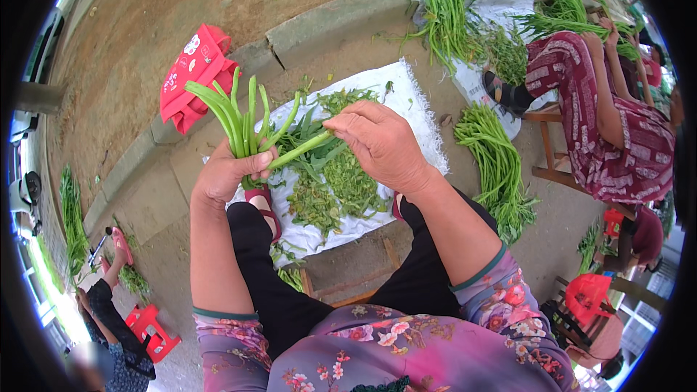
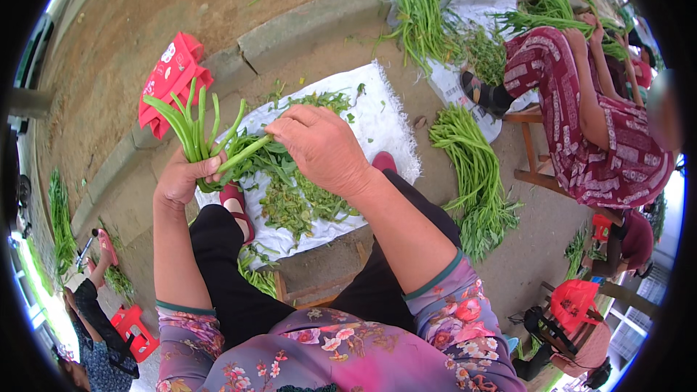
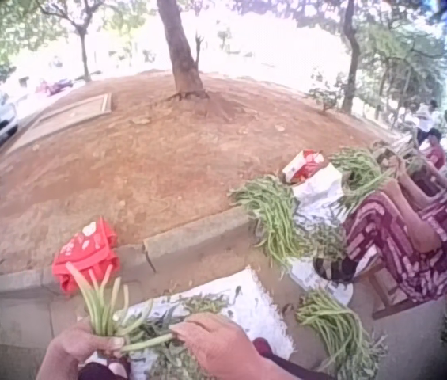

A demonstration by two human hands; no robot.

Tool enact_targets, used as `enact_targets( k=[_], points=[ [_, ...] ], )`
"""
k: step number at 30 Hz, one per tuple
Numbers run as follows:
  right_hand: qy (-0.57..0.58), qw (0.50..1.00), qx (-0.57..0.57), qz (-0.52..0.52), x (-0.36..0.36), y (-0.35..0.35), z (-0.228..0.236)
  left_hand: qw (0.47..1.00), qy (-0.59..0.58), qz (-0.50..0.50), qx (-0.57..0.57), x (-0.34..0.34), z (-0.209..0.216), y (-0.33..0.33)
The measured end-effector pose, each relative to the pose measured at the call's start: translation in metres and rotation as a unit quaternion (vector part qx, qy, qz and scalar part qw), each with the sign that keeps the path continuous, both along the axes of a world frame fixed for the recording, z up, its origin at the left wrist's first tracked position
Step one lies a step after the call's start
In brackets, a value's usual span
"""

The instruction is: The person uses their hands to break and clean long green beans one by one while sitting outside with a group of people.

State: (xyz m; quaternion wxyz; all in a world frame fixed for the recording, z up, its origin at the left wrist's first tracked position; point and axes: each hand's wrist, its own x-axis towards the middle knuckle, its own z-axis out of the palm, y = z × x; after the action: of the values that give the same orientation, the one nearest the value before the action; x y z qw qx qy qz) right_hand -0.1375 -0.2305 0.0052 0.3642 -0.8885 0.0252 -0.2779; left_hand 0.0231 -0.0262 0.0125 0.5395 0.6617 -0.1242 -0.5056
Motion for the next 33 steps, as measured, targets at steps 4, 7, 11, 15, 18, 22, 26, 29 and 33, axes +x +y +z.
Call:
enact_targets(
  k=[4,7,11,15,18,22,26,29,33],
  points=[
    [-0.012,0.996,-0.086,0.014,-0.002,0.000,0.002,1.000,0.000,0.004,-0.001,0.002,-0.001,0.002],
    [0.025,0.993,-0.107,0.040,-0.004,0.000,0.004,1.000,0.003,0.002,-0.001,0.012,-0.002,0.007],
    [0.008,0.997,-0.057,0.048,-0.002,0.004,0.002,0.999,-0.017,-0.012,-0.028,0.011,0.000,0.008],
    [0.037,0.996,0.063,0.046,-0.001,0.006,0.007,0.999,-0.028,-0.007,-0.025,0.009,0.000,0.008],
    [0.069,0.984,0.159,0.043,-0.001,0.008,0.008,1.000,-0.013,-0.001,-0.010,0.007,0.001,0.007],
    [0.092,0.960,0.262,0.033,-0.002,0.011,0.008,0.999,-0.027,0.003,-0.025,0.005,-0.001,0.006],
    [0.130,0.907,0.400,0.015,-0.002,0.014,0.008,0.999,-0.036,-0.012,-0.031,0.003,0.000,0.004],
    [0.111,0.835,0.540,0.009,-0.002,0.017,0.000,0.998,-0.036,-0.034,-0.032,0.002,0.001,0.001],
    [0.066,0.761,0.645,-0.011,0.001,0.014,-0.001,0.999,-0.028,-0.031,-0.027,0.003,-0.002,0.004]
  ],
)
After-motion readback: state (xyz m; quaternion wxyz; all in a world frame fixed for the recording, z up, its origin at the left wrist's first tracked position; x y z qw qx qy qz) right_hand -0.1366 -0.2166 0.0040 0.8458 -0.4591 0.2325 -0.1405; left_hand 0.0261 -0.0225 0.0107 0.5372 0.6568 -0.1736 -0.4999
